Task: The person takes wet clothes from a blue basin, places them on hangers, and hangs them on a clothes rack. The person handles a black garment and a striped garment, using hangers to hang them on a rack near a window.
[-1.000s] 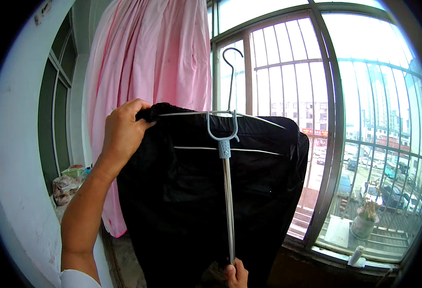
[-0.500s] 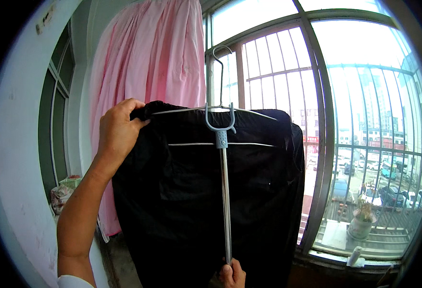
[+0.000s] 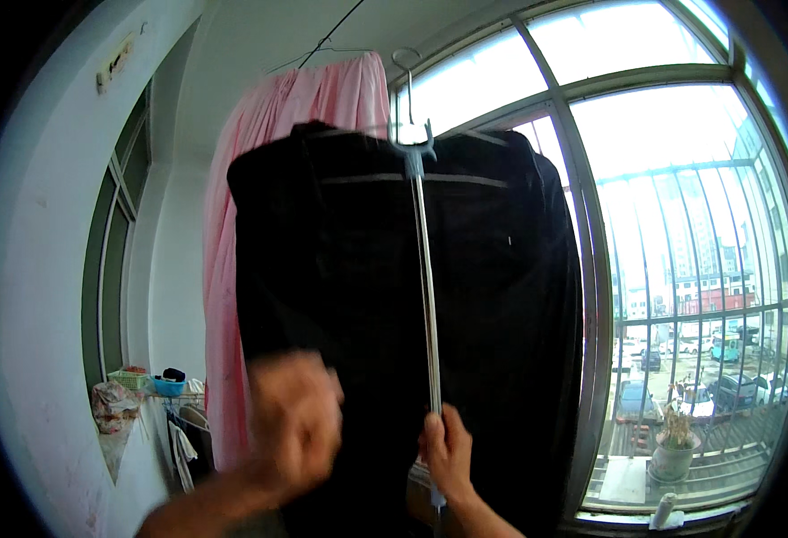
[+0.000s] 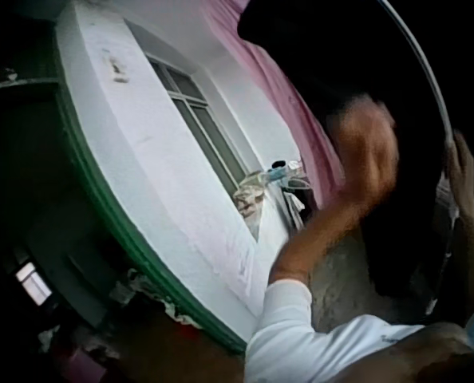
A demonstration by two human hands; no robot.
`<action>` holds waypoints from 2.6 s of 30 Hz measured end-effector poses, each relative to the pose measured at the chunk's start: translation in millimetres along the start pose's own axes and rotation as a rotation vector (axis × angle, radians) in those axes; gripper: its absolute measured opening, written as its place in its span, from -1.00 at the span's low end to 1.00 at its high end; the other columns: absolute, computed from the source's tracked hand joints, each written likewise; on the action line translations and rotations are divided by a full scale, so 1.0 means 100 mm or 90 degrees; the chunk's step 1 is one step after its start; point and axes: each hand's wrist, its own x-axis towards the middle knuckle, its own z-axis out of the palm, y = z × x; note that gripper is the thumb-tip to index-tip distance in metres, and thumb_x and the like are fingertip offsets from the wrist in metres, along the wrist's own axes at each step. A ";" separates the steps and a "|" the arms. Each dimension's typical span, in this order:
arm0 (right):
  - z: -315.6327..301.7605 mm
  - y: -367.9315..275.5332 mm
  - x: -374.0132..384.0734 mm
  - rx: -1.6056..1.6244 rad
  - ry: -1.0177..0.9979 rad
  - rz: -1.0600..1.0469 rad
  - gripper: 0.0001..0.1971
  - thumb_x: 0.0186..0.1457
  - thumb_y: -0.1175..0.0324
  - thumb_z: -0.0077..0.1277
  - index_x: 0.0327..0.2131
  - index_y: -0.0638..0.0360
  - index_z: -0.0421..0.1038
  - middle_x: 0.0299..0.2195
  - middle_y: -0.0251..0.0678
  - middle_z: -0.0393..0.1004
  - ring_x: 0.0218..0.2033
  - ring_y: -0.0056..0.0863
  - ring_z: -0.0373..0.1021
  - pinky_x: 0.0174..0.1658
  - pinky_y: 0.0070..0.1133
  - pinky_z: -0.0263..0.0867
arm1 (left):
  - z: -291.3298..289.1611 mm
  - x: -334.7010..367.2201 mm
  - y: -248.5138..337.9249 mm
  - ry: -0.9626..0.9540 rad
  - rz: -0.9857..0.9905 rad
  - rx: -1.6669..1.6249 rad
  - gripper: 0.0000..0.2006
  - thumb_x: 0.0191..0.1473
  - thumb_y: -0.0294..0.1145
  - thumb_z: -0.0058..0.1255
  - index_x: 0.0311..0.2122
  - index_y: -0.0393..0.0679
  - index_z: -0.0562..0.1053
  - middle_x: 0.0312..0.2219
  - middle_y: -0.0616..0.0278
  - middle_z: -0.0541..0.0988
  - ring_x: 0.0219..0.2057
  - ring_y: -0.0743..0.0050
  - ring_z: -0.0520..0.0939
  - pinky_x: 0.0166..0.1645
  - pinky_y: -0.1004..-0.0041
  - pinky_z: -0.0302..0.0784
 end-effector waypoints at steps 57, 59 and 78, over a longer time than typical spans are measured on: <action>-0.17 -1.84 1.03 -0.327 0.010 -0.435 -0.57 0.05 0.37 -0.04 0.00 0.24 0.18 -0.01 -0.06 0.21 -0.12 -0.22 0.32 -0.08 -0.46 0.27 | 1.09 2.06 -0.86 0.060 -0.756 -0.752 -0.66 0.17 -0.05 -0.23 -0.33 -0.16 0.27 -0.71 0.38 0.21 -0.79 0.60 0.18 -0.73 0.50 0.09; -0.21 -1.80 0.98 -0.349 0.020 -0.418 -0.57 0.06 0.35 -0.04 0.00 0.26 0.18 -0.02 -0.05 0.21 -0.12 -0.22 0.32 -0.08 -0.45 0.27 | 1.17 1.96 -0.76 0.057 -0.762 -0.763 -0.67 0.18 -0.06 -0.23 -0.31 -0.17 0.28 -0.72 0.38 0.21 -0.80 0.59 0.20 -0.73 0.50 0.11; -0.09 -1.02 0.70 -0.315 0.009 -0.299 -0.36 -0.07 0.39 -0.02 0.12 0.31 0.01 0.04 0.10 0.18 0.08 -0.08 0.17 0.11 -0.35 0.11 | 1.67 0.29 -0.07 -0.003 -0.693 -0.830 -0.76 0.17 -0.09 -0.19 -0.33 -0.05 0.28 -0.61 0.36 0.31 -0.70 0.65 0.33 -0.65 0.56 0.23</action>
